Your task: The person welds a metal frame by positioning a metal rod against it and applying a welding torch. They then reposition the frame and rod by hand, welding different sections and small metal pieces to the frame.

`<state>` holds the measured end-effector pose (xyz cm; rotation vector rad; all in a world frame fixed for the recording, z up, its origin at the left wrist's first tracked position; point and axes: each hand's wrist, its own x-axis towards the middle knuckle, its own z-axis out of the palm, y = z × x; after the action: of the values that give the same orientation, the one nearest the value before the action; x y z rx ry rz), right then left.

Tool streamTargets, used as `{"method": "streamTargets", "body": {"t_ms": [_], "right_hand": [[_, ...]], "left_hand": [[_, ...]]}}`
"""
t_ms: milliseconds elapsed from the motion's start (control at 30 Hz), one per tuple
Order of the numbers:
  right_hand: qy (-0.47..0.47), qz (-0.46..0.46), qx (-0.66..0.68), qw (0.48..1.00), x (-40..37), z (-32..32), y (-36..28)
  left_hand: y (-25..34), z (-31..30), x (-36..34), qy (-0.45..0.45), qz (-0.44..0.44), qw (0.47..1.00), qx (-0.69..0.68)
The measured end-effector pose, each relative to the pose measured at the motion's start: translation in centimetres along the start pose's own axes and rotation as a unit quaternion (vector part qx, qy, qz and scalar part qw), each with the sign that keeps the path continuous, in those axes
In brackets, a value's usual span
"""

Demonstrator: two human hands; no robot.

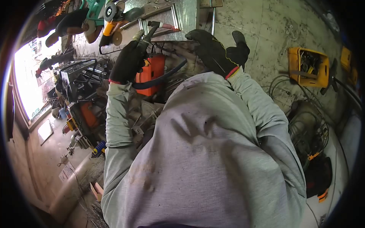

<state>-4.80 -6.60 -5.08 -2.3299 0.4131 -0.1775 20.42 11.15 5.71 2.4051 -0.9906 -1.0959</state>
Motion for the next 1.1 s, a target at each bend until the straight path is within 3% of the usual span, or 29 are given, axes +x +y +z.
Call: {"method": "streamTargets", "body": {"t_ms": [67,267,333,467,533,633,767,967,1033,1100], "right_hand": [[0.03,-0.006,0.006,1.0,0.2,0.0,0.0],[-0.029,0.002,0.098,0.995,0.5,1.9,1.5],[-0.008,0.013,0.108,0.994,0.7,2.0,1.6],[0.021,0.03,0.123,0.992,1.2,3.0,2.2],[0.176,-0.038,0.188,0.965,1.3,4.9,3.2],[0.195,-0.055,0.162,0.966,1.5,4.4,3.5],[0.167,-0.016,0.173,0.971,1.2,4.2,4.1],[0.099,-0.04,0.379,0.919,0.7,2.7,5.3],[0.096,-0.04,0.416,0.904,0.9,2.0,5.2],[0.128,-0.021,0.339,0.932,1.1,0.4,4.1]], "left_hand": [[0.4,0.0,0.0,0.004,-0.044,0.998,-0.036],[1.2,0.1,0.0,0.014,-0.077,0.995,-0.055],[1.4,0.1,0.0,0.005,-0.157,0.979,-0.127],[1.4,0.3,-0.2,0.014,-0.134,0.984,-0.115],[1.6,0.3,-0.1,0.016,-0.158,0.981,-0.115],[1.5,0.4,-0.2,0.016,-0.143,0.983,-0.118],[1.5,0.4,-0.2,0.012,-0.149,0.982,-0.114],[0.7,1.0,-0.4,0.062,-0.098,0.982,-0.152],[0.7,1.0,-0.5,0.05,-0.076,0.991,-0.102],[-0.5,1.3,-0.6,0.043,-0.04,0.994,-0.094]]}}
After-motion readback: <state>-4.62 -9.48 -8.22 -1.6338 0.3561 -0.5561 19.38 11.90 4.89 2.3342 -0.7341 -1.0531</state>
